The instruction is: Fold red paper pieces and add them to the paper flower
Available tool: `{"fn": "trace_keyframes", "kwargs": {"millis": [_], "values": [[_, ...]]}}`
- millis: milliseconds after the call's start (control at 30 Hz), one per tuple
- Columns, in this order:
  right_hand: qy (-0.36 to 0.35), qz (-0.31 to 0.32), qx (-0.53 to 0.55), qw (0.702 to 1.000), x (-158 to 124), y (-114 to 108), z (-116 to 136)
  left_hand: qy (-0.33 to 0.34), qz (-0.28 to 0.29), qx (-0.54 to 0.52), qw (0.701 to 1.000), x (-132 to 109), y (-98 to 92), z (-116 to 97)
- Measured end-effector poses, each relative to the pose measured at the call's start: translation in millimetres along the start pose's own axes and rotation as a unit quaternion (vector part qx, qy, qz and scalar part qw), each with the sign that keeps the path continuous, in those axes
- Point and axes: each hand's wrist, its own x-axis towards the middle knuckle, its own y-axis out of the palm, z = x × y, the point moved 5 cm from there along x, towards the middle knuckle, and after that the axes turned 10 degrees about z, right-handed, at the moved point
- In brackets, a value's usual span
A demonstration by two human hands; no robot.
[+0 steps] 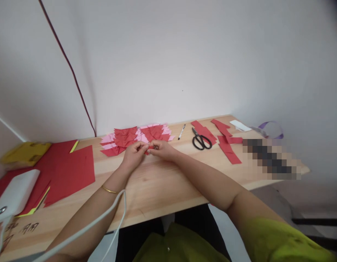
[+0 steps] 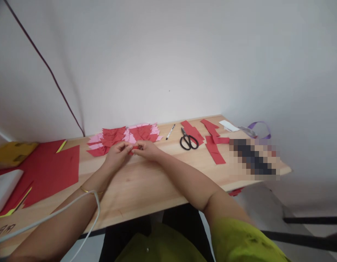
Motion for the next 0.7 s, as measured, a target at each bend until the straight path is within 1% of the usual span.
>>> {"fn": "trace_keyframes", "kwargs": {"millis": [100, 167, 267, 333, 467, 600, 700], "values": [[-0.005, -0.001, 0.009, 1.0, 0, 0, -2, 0.023, -0.033, 0.049, 0.998, -1, -1.5, -8], [-0.015, 0.002, 0.009, 1.0, -1, -1, -2, 0.028, -0.045, 0.071, 0.996, -1, -0.5, -12], [-0.016, 0.008, 0.018, 1.0, -3, -1, -2, 0.017, -0.059, 0.062, 0.996, -1, 0.2, -14], [-0.008, 0.007, 0.038, 0.999, -3, -2, -4, -0.009, -0.06, 0.024, 0.998, 0, 0.1, -12], [0.008, 0.004, 0.074, 0.997, -3, -2, -7, -0.068, -0.025, -0.058, 0.996, 2, 2.6, -11], [0.021, -0.018, 0.102, 0.994, -2, -4, -9, -0.071, -0.018, -0.117, 0.99, 1, 5.5, -14], [0.023, -0.033, 0.146, 0.988, 0, -5, -10, -0.073, -0.018, -0.202, 0.976, 1, 11.6, -6]]}}
